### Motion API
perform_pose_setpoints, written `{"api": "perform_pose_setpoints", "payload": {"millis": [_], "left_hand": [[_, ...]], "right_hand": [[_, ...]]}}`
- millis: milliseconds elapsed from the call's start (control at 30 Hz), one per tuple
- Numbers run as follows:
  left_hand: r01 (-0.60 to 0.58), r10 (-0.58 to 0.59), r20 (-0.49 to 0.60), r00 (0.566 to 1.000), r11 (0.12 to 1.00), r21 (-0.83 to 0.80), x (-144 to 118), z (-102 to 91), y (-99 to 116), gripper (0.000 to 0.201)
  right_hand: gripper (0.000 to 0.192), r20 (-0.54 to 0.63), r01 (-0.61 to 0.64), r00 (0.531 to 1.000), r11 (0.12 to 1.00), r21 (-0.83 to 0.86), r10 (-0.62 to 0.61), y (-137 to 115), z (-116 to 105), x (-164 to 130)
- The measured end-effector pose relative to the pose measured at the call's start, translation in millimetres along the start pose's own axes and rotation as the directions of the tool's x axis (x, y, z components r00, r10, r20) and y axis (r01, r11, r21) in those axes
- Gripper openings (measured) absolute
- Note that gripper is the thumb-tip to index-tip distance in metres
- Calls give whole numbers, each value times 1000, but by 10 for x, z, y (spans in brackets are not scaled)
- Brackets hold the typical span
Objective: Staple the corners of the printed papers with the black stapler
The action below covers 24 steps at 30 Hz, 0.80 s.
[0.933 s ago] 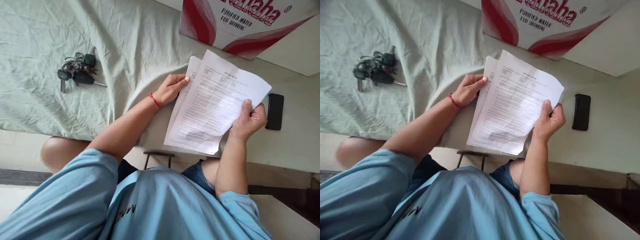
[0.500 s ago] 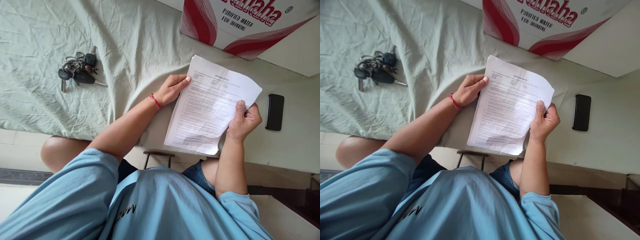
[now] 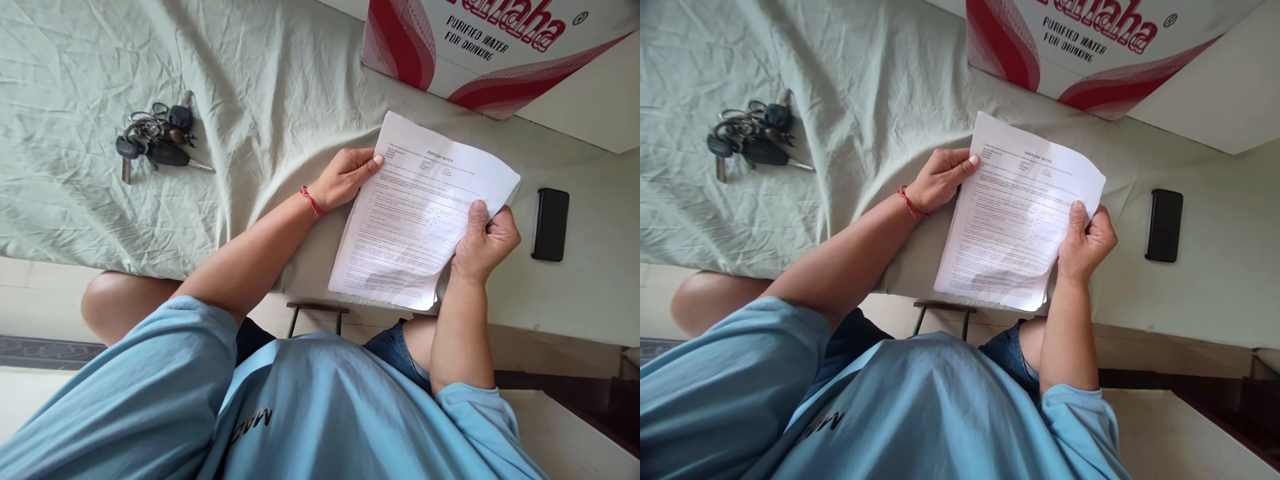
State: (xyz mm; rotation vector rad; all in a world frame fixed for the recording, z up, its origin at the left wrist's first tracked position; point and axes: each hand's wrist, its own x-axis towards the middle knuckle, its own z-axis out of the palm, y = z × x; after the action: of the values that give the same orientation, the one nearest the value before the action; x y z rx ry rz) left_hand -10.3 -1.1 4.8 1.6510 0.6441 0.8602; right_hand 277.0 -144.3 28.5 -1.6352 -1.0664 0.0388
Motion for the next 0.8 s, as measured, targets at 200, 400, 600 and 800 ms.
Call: {"api": "perform_pose_setpoints", "payload": {"millis": [200, 400, 600, 800], "left_hand": [[-14, 13, -24, 1000, 999, -46, 20, 16, -43, 75], [-15, 11, -42, 999, 996, -82, 34, 44, -97, 77], [9, -13, -167, 986, 1000, -29, 74, 35, -171, 82], [23, -22, -372, 928, 1000, -3, 168, -11, -225, 92]], "right_hand": [[60, 227, -83, 971, 996, 29, 74, 102, -31, -17], [63, 294, -98, 951, 995, -10, 97, 180, -52, -22], [81, 284, -118, 953, 993, 17, 109, 435, -100, 87], [73, 521, -410, 807, 898, 158, 277, 279, -233, 105]]}}
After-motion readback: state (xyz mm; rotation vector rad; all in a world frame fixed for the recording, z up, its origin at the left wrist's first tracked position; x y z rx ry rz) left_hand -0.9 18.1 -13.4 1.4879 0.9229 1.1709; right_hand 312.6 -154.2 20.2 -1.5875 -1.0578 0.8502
